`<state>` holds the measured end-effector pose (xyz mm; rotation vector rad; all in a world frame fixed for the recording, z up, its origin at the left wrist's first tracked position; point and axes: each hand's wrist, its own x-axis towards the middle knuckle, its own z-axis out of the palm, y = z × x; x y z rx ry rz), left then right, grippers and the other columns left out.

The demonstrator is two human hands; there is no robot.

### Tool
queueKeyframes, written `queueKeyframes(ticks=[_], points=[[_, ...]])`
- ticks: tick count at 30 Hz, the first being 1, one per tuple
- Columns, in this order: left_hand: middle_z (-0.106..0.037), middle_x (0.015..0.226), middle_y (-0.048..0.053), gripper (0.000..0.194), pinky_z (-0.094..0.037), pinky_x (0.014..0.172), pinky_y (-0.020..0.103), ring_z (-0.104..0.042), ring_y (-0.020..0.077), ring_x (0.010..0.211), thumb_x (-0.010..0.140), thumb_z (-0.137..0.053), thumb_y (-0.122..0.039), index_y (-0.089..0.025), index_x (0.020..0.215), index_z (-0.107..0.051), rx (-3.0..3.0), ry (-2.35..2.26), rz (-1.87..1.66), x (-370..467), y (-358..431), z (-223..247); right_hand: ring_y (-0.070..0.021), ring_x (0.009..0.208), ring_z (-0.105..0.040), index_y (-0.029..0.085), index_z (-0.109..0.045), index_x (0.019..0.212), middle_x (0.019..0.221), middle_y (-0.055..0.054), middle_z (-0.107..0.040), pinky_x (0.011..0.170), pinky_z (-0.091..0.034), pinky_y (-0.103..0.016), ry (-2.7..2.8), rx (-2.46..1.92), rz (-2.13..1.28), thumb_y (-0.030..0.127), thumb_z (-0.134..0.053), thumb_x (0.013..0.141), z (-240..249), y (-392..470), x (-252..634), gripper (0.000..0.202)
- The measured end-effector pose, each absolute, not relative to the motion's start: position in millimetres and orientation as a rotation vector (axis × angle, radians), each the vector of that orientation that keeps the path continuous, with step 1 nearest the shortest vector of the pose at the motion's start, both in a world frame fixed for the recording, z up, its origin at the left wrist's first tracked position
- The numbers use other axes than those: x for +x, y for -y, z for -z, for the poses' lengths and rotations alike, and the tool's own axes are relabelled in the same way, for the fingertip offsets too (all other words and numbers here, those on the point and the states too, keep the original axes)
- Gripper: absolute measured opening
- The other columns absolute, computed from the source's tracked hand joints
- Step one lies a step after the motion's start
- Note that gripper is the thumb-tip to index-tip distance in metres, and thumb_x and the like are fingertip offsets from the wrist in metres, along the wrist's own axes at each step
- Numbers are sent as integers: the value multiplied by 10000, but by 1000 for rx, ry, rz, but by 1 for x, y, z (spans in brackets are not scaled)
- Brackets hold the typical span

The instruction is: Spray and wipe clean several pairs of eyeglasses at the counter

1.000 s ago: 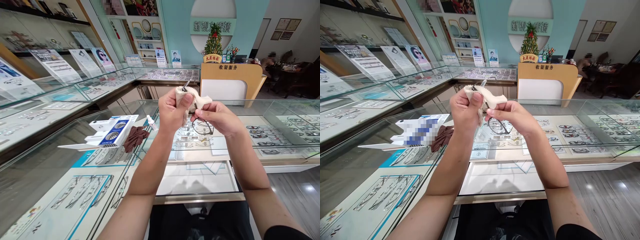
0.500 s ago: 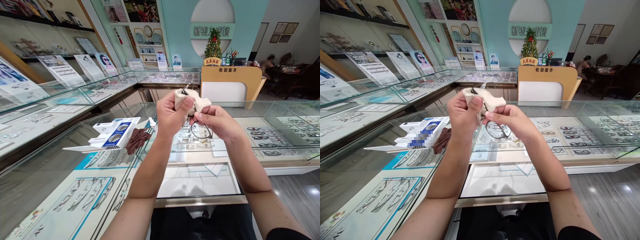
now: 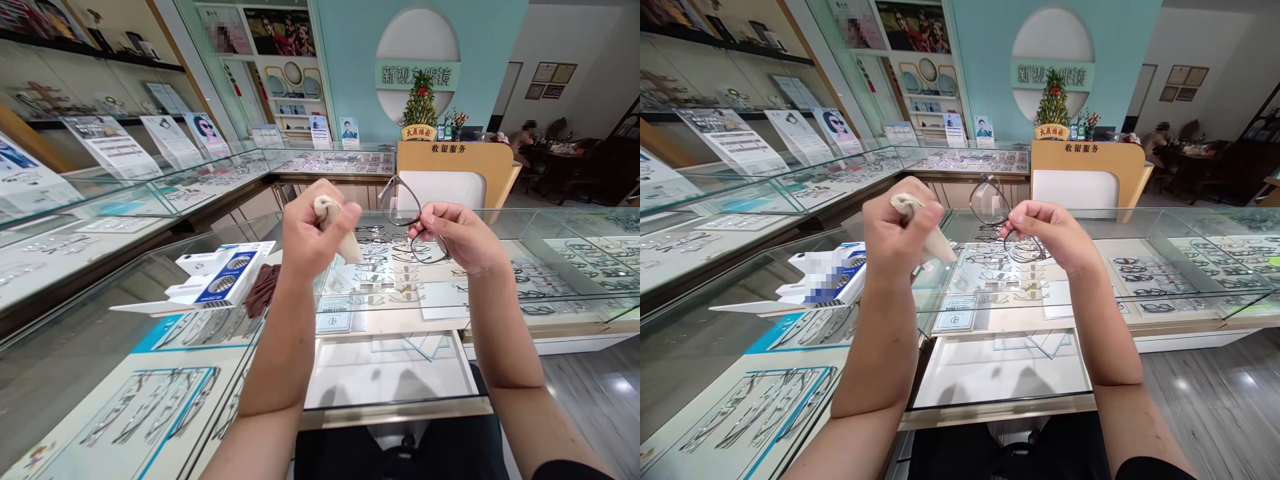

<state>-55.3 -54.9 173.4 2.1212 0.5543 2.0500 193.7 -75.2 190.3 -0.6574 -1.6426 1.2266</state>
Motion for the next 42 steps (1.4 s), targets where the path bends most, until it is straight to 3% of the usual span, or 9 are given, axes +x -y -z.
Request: queueKeyframes(ticks=[4, 7, 11, 15, 18, 21, 25, 30, 42], points=[[-753, 1136, 97, 629, -571, 736, 369, -669, 225, 909, 685, -923, -718, -259, 1073, -738, 2441, -612, -1884, -49, 60, -174, -146, 738, -622, 212, -710, 756, 753, -11, -733, 710, -467, -292, 1728, -663, -1245, 598, -887, 801, -187, 73, 197, 427], [-765, 1231, 118, 745, -583, 761, 382, -678, 235, 918, 707, -868, -779, -269, 1232, -732, 2530, -687, -1802, -46, 61, -171, -139, 716, -599, 207, -725, 761, 736, -10, -731, 694, -447, -288, 1776, -659, -1248, 595, -867, 827, -187, 74, 197, 418], [-779, 1203, 110, 736, -583, 778, 374, -684, 221, 901, 753, -830, -781, -256, 1259, -730, 2611, -700, -1824, -47, 60, -168, -131, 685, -551, 202, -720, 761, 732, -13, -727, 671, -431, -289, 1803, -700, -1203, 608, -865, 822, -189, 78, 196, 435], [-777, 1095, 74, 693, -558, 719, 372, -659, 207, 819, 712, -872, -758, -285, 1204, -749, 2575, -703, -1958, -48, 60, -168, -170, 805, -640, 218, -706, 788, 832, -35, -737, 776, -512, -321, 1815, -697, -1073, 677, -758, 898, -190, 82, 197, 475], [-754, 999, 44, 659, -494, 614, 348, -630, 189, 763, 667, -930, -708, -306, 1160, -759, 2446, -661, -2191, -48, 59, -169, -216, 1015, -694, 257, -742, 1003, 1076, -59, -740, 939, -557, -378, 1793, -611, -822, 722, -705, 916, -191, 87, 202, 475], [-725, 955, 12, 633, -378, 511, 309, -575, 138, 681, 671, -964, -648, -299, 1154, -751, 2303, -611, -2349, -48, 59, -169, -260, 1118, -685, 312, -705, 1216, 1199, -62, -696, 1047, -555, -447, 1797, -619, -534, 716, -816, 820, -191, 92, 205, 576], [-651, 890, -12, 581, -416, 557, 299, -553, 125, 682, 691, -973, -603, -279, 1112, -737, 2148, -614, -2340, -46, 63, -168, -294, 1068, -673, 330, -675, 1283, 1125, -70, -681, 1046, -561, -515, 1769, -715, -278, 627, -876, 804, -189, 100, 201, 598], [-632, 901, 2, 594, -498, 681, 320, -576, 150, 759, 694, -946, -653, -273, 1091, -720, 2073, -706, -2256, -45, 69, -166, -260, 970, -664, 316, -691, 1241, 1075, -60, -661, 942, -583, -462, 1710, -734, -216, 537, -873, 844, -188, 105, 193, 489], [-667, 920, 24, 580, -498, 603, 306, -647, 170, 799, 750, -924, -634, -293, 1174, -722, 2086, -679, -2108, -53, 71, -169, -240, 1051, -695, 314, -658, 1264, 1060, -41, -714, 1029, -568, -451, 1721, -735, -375, 459, -793, 924, -187, 99, 195, 394]])
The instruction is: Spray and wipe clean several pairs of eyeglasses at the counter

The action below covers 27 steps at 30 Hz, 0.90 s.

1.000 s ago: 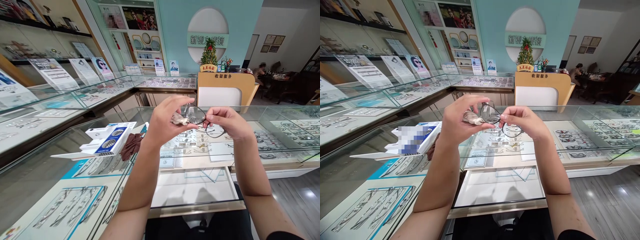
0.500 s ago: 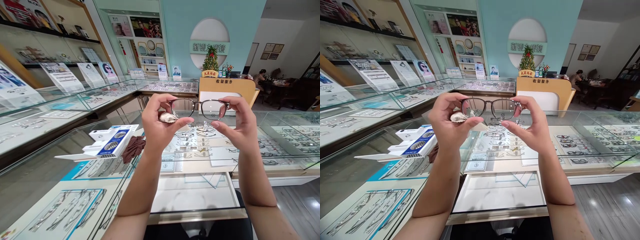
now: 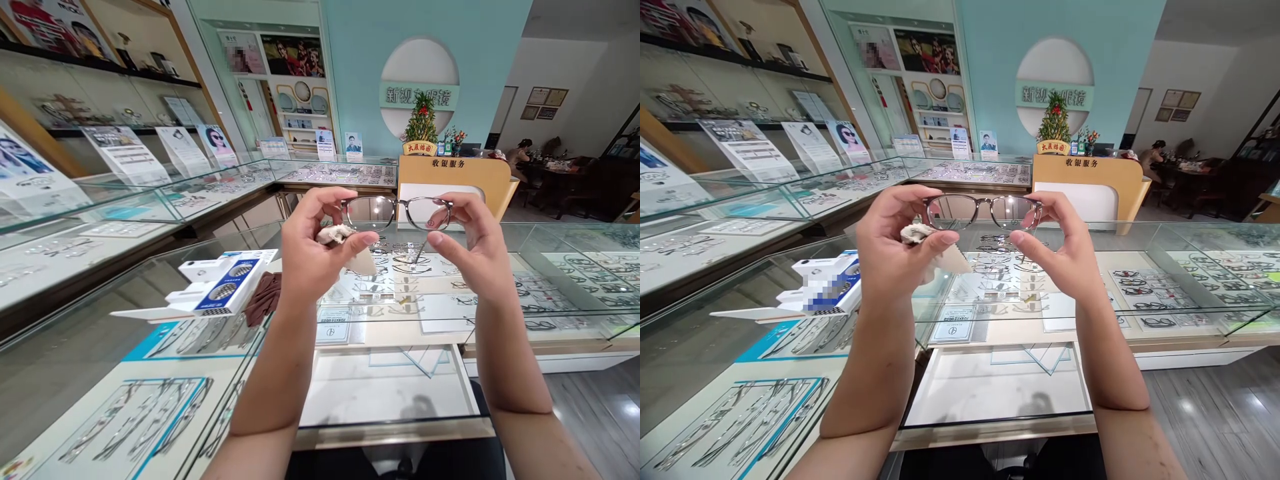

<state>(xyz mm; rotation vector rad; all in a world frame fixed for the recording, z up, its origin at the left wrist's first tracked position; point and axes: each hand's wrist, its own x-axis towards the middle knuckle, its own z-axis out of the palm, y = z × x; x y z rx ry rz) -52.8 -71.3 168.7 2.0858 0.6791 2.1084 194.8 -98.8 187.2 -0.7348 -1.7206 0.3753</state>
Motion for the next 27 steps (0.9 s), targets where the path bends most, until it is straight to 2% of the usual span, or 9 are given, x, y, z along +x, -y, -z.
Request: queueKeyframes(ticks=[5, 9, 15, 20, 27], points=[[-675, 973, 32, 526, -534, 655, 337, -660, 194, 872, 769, -936, -573, -312, 1177, -729, 2141, -757, -2181, -51, 73, -168, -243, 1209, -692, 299, -624, 1332, 1281, -79, -735, 1098, -551, -456, 1731, -760, -506, 430, -770, 941, -182, 90, 195, 437], [-674, 1004, 34, 498, -553, 698, 363, -654, 202, 885, 781, -937, -546, -325, 1179, -737, 2182, -797, -2226, -51, 76, -170, -251, 1258, -684, 296, -638, 1357, 1350, -87, -733, 1164, -525, -486, 1734, -777, -518, 437, -773, 942, -181, 86, 193, 458], [-661, 980, 33, 495, -563, 731, 378, -647, 211, 894, 777, -943, -537, -327, 1176, -741, 2186, -806, -2255, -52, 75, -170, -254, 1243, -700, 293, -689, 1374, 1359, -89, -746, 1179, -531, -497, 1725, -813, -510, 425, -769, 947, -182, 86, 193, 454], [-655, 952, 19, 492, -540, 729, 372, -598, 179, 808, 749, -961, -545, -298, 1128, -768, 2176, -815, -2304, -51, 75, -171, -256, 1228, -713, 300, -701, 1383, 1338, -88, -753, 1173, -545, -511, 1739, -813, -481, 439, -760, 955, -182, 86, 194, 454], [-649, 1011, 33, 474, -560, 753, 409, -651, 208, 891, 810, -914, -566, -346, 1198, -754, 2246, -883, -2256, -53, 77, -172, -253, 1192, -729, 323, -704, 1388, 1346, -64, -763, 1149, -579, -505, 1768, -807, -426, 454, -768, 946, -181, 82, 197, 466]])
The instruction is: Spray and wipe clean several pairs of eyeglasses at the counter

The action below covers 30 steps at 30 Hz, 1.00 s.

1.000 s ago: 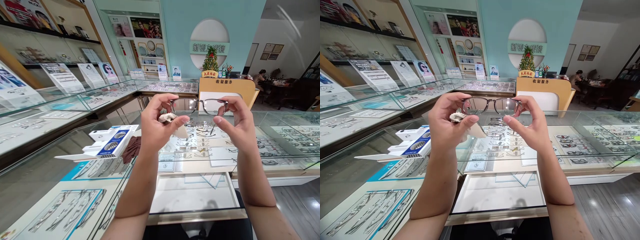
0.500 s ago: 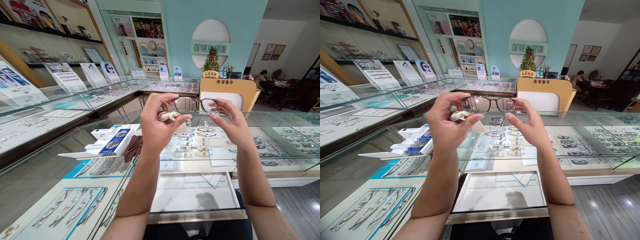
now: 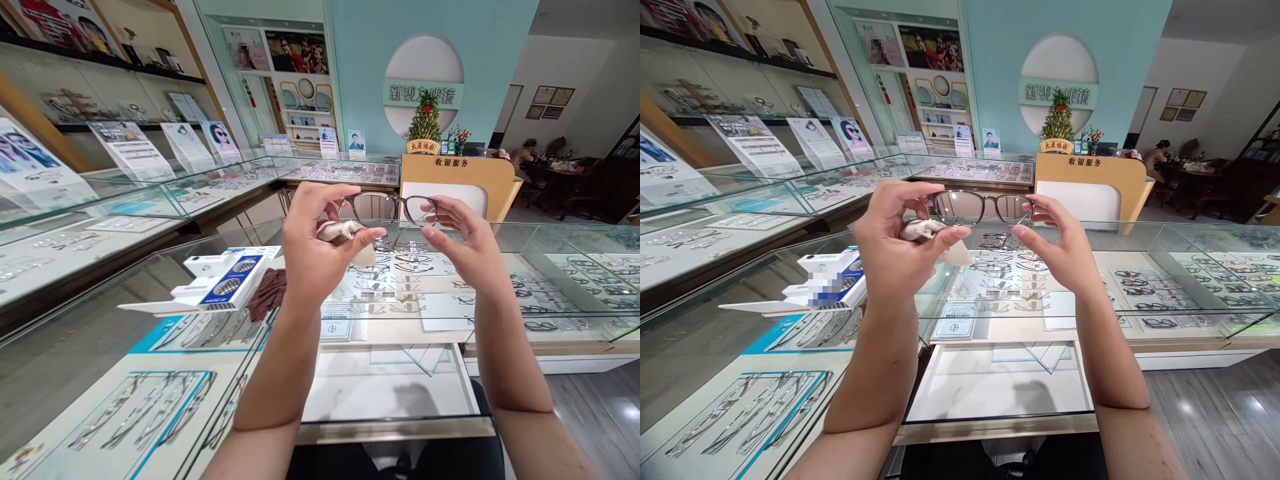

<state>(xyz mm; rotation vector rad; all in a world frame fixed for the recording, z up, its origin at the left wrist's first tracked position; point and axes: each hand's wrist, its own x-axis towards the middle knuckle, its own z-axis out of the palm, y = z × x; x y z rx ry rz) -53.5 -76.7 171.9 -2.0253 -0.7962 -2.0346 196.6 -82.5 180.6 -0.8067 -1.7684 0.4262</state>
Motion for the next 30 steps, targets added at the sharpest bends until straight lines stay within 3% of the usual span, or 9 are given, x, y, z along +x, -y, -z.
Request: queueKeyframes(ticks=[4, 10, 13, 20, 30], points=[[-658, 1045, 50, 406, -588, 757, 435, -672, 226, 916, 860, -870, -566, -401, 1214, -755, -2013, 841, 1994, -54, 78, -173, -249, 1159, -743, 316, -707, 1384, 1354, -61, -765, 1129, -591, -506, 1757, -789, -390, 447, -782, 931, -179, 79, 197, 477], [-695, 1042, 41, 574, -601, 758, 365, -678, 191, 869, 766, -935, -597, -316, 1239, -772, -1989, 912, 2112, -55, 71, -169, -257, 1143, -736, 337, -721, 1341, 1260, -52, -791, 1061, -605, -497, 1687, -788, -162, 547, -795, 916, -177, 80, 190, 479], [-723, 1056, 54, 605, -583, 690, 309, -683, 182, 855, 771, -927, -603, -299, 1269, -770, -2051, 1013, 2179, -57, 65, -166, -271, 1147, -720, 351, -713, 1341, 1221, -53, -780, 1038, -593, -506, 1639, -797, -3, 569, -777, 929, -177, 85, 185, 471], [-729, 888, 33, 609, -471, 502, 247, -580, 111, 606, 765, -924, -600, -269, 1257, -784, -2160, 1175, 2257, -55, 55, -159, -304, 1136, -686, 342, -687, 1367, 1180, -71, -750, 1025, -564, -541, 1611, -774, 260, 529, -775, 942, -177, 92, 180, 472], [-768, 1119, 76, 611, -488, 562, 257, -619, 131, 721, 755, -920, -631, -255, 1207, -751, -2087, 1096, 2253, -45, 49, -157, -319, 1171, -663, 349, -661, 1437, 1232, -85, -730, 1056, -555, -569, 1646, -787, 307, 520, -743, 966, -176, 93, 179, 508]])
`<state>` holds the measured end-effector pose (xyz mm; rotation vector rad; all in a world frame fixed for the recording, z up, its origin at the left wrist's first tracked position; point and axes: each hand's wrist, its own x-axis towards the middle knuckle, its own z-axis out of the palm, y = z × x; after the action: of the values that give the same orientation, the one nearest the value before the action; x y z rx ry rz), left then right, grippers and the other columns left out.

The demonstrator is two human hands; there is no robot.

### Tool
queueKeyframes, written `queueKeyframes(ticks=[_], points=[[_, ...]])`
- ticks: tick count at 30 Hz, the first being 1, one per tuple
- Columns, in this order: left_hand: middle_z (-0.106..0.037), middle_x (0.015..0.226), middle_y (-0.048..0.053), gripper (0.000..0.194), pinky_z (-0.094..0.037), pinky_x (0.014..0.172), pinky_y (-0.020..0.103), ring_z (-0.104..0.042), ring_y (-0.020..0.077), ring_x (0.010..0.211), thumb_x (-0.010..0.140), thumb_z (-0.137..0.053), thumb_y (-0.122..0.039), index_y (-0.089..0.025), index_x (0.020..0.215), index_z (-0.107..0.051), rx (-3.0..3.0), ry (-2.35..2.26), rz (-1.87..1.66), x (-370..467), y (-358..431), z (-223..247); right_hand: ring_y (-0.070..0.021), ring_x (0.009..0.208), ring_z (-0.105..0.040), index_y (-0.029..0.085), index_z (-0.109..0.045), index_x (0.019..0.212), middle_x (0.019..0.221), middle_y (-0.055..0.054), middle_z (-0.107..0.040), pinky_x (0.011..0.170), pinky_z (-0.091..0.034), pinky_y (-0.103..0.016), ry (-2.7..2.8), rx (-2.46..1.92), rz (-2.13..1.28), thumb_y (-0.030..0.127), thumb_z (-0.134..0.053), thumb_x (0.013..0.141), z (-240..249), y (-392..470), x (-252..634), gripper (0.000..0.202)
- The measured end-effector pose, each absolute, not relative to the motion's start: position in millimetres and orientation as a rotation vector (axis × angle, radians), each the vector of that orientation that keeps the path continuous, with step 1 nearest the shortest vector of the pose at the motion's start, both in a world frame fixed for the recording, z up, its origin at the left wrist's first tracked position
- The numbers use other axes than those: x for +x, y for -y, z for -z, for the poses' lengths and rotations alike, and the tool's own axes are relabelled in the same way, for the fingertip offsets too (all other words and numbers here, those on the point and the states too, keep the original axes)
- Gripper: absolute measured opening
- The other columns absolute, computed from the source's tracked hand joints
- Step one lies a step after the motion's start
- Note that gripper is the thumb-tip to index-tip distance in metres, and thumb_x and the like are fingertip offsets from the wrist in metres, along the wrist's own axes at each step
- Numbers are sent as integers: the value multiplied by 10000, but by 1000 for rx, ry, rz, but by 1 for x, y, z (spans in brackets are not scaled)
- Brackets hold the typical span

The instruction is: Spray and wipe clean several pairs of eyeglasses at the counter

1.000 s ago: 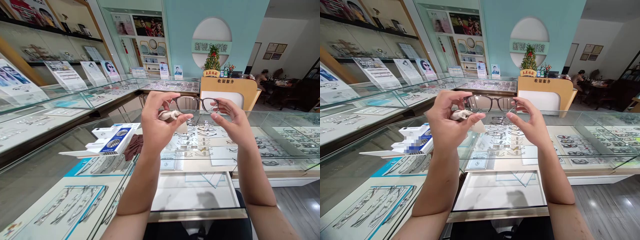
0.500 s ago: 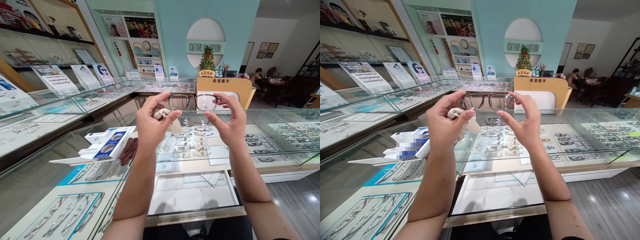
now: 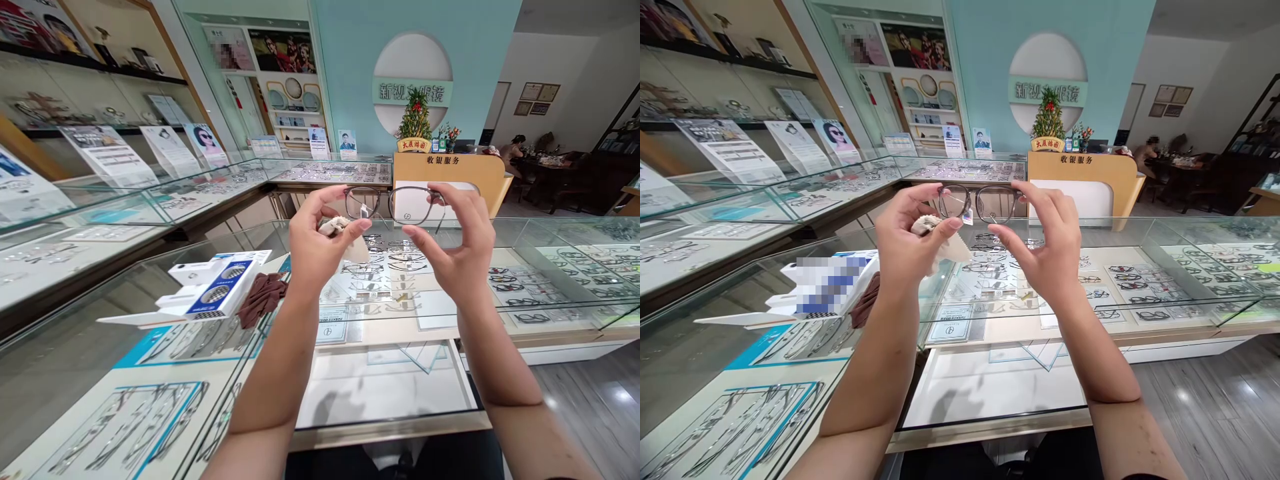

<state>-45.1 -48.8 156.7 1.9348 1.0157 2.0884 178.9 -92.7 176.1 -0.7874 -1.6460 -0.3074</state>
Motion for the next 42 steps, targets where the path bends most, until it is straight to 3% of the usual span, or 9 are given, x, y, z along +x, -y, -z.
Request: queueKeyframes(ticks=[7, 15, 29, 42], points=[[-679, 1038, 38, 543, -525, 700, 352, -618, 179, 814, 748, -958, -564, -258, 1121, -708, 1992, -1154, -2409, -34, 60, -156, -288, 1293, -639, 438, -537, 1588, 1433, -70, -668, 1018, -600, -508, 1713, -847, -6, 554, -656, 1014, -168, 70, 192, 597], [-654, 1026, 26, 536, -561, 742, 390, -600, 166, 769, 758, -959, -538, -260, 1143, -711, 2067, -1241, -2525, -29, 66, -157, -284, 1341, -667, 390, -564, 1584, 1490, -85, -682, 1040, -628, -503, 1716, -816, -215, 560, -680, 994, -164, 57, 195, 625], [-627, 1132, 63, 566, -585, 822, 396, -643, 233, 977, 750, -982, -443, -273, 1216, -709, 1975, -1174, -2359, -35, 66, -153, -274, 1284, -721, 364, -611, 1541, 1434, -85, -730, 1028, -644, -499, 1713, -828, -227, 483, -679, 1005, -162, 55, 192, 553], [-652, 1146, 72, 590, -592, 812, 409, -649, 229, 928, 748, -980, -463, -300, 1243, -705, 2039, -1188, -2387, -34, 67, -152, -272, 1328, -708, 338, -591, 1555, 1475, -90, -717, 1043, -645, -488, 1735, -806, -362, 548, -685, 983, -158, 46, 197, 616]])
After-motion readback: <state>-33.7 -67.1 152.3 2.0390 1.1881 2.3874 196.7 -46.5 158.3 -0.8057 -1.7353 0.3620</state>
